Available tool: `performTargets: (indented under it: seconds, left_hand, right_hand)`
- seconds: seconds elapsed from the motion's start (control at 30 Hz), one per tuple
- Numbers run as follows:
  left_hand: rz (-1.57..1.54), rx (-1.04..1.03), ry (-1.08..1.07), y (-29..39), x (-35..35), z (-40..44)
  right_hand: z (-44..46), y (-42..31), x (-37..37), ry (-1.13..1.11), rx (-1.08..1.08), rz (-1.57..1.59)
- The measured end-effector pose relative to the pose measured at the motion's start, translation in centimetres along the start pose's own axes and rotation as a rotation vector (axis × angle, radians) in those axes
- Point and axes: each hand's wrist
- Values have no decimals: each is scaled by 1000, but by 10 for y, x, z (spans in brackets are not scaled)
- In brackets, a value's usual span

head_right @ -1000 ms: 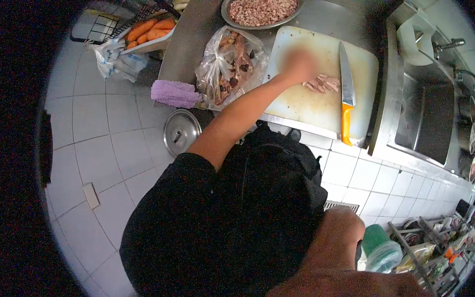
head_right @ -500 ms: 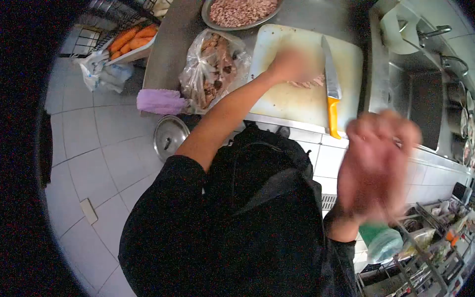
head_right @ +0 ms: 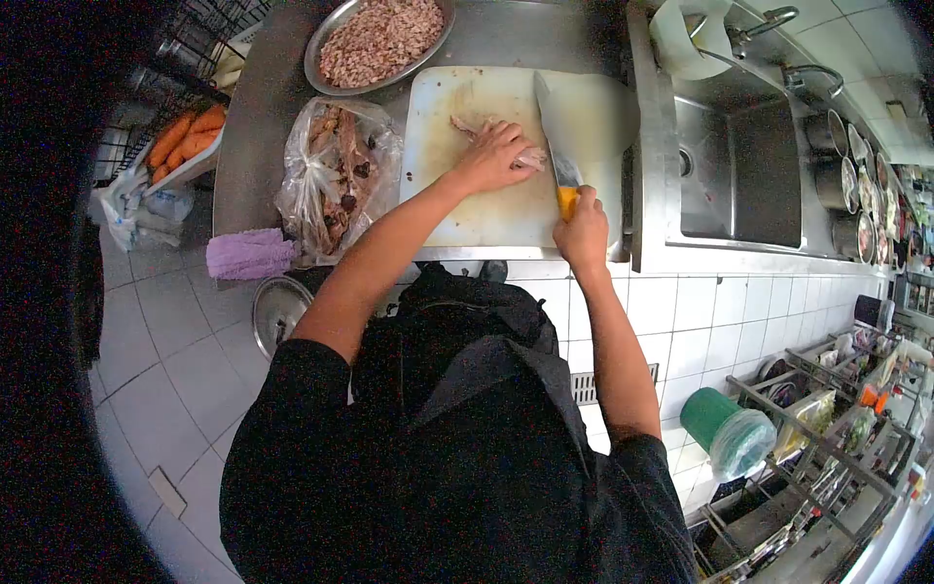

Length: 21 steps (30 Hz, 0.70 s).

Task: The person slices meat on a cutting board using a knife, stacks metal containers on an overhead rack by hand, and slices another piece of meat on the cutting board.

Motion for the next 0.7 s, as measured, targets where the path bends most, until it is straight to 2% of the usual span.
performTargets:
  seconds: [0.13,0.2,0.23,0.43,0.47,0.53,0.7]
  left_hand:
    - [8,4,18,6,3,-7]
    - [-23,-10,149,8,0,-12]
    - [-38,-17,216,9,-3,-12]
    - [12,41,316,12,-17,-9]
    - [27,35,358,13,-19,-9]
    - [56,20,439,16,-20,-9]
    - [56,40,410,20,-18,-9]
  right_hand:
    - [2,-20,21,-84,-46,32]
    - [-5,-27,28,-208,-55,25]
    - [-10,-30,29,-203,-52,27]
    - [-44,-76,56,-284,-122,121]
    - [-51,-65,46,-246,-31,79]
    - [-60,-66,41,-257,-26,51]
    - [-69,-57,16,-183,29,-85]
Point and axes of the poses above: each hand's wrist, its own z-axis towards the middle knuckle, its own x-axis out of the back of the hand, y = z × x, and after that the axes turned 1 degree about y, right-handed
